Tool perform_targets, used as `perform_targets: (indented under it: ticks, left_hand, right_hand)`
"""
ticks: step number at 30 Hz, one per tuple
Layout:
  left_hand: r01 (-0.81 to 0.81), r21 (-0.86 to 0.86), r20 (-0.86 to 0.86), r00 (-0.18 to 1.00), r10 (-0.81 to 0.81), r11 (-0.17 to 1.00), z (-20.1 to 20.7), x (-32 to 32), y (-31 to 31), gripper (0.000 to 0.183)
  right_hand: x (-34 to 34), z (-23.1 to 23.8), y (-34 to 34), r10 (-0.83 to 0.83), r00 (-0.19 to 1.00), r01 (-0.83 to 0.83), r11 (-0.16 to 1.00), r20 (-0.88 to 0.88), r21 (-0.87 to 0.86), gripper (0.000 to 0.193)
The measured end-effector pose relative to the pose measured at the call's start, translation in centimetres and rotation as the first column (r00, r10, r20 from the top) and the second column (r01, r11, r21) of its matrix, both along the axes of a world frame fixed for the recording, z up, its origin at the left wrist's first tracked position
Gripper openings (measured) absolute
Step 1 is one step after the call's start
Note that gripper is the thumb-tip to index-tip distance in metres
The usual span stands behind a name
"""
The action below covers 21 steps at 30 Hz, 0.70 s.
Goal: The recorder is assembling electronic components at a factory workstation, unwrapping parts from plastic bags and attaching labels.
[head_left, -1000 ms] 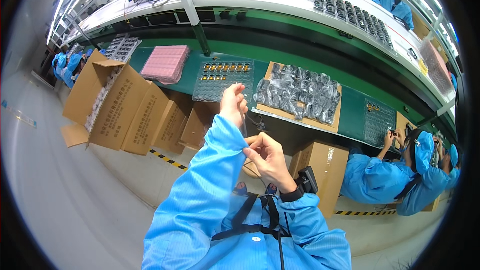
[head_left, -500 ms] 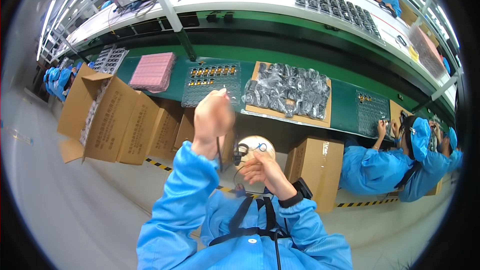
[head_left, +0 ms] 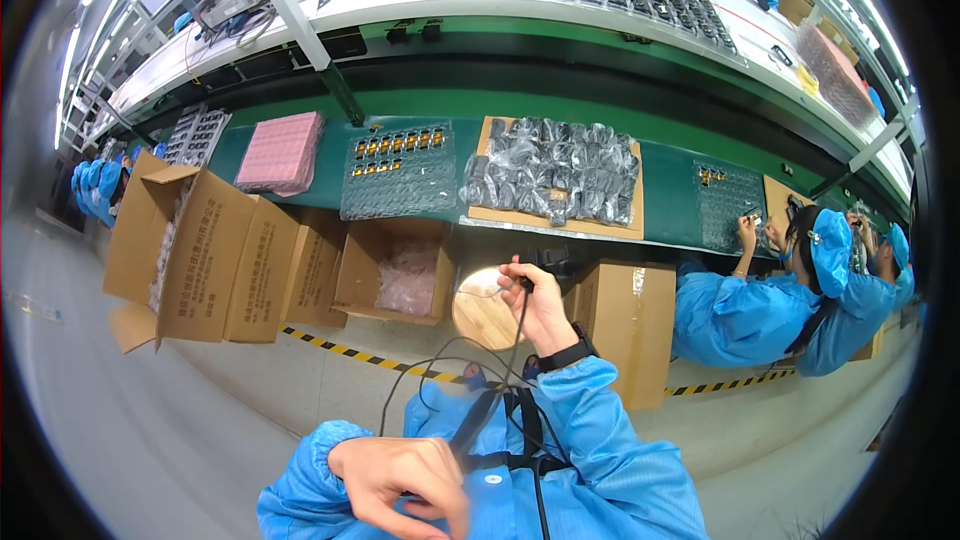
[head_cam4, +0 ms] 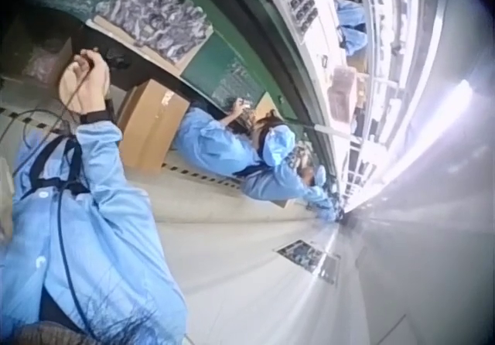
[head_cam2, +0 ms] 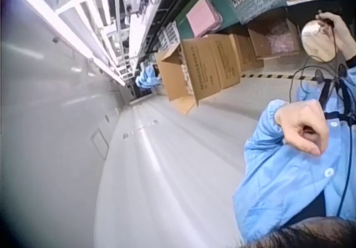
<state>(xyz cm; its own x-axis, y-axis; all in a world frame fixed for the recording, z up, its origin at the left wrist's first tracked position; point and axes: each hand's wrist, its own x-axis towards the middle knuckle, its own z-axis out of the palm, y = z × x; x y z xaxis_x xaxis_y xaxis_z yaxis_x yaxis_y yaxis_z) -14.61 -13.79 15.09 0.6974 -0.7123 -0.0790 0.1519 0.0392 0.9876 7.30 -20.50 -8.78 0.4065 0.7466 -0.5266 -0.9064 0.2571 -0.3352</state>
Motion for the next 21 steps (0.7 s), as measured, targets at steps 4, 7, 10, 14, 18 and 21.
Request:
perform_targets:
  ticks: [4, 7, 10, 14, 18, 21]
  left_hand:
    - [-0.687, 0.07, 0.614, 0.601, 0.512, 0.723, -0.8, -1.4, -0.8, 0.01]
    - [-0.854, 0.311, 0.68, 0.506, 0.53, 0.416, -0.7, -0.6, 0.2, 0.014]
    - [-0.904, 0.419, 0.785, 0.41, 0.465, 0.088, -2.8, 1.6, -0.9, 0.016]
    - [-0.996, 0.041, 0.935, 0.012, 0.353, -0.075, -5.5, 3.0, -3.0, 0.026]
    - [-0.98, -0.136, 0.981, -0.153, 0.12, -0.144, -6.2, 3.4, -2.5, 0.028]
    - [-0.984, -0.144, 0.988, -0.149, 0.048, -0.104, -7.4, 3.0, -0.9, 0.031]
  right_hand:
    - [0.8, 7.1, -0.6, -0.005, 0.853, 0.046, 0.997, 0.523, -0.065, 0.055]
    - [-0.9, 10.8, -1.2, -0.102, 0.468, 0.244, 0.97, 0.878, -0.018, 0.062]
    - [-2.1, 12.7, -1.4, -0.111, -0.051, 0.393, 0.911, 0.993, 0.122, 0.068]
    - [-4.9, 16.3, -1.5, 0.213, -0.211, 0.51, 0.856, 0.954, -0.078, 0.074]
    - [-5.6, 18.1, -2.1, 0.291, -0.307, 0.473, 0.873, 0.906, -0.12, 0.067]
    - [-5.7, 18.7, -3.0, 0.231, 0.164, 0.15, 0.955, 0.959, -0.256, 0.054]
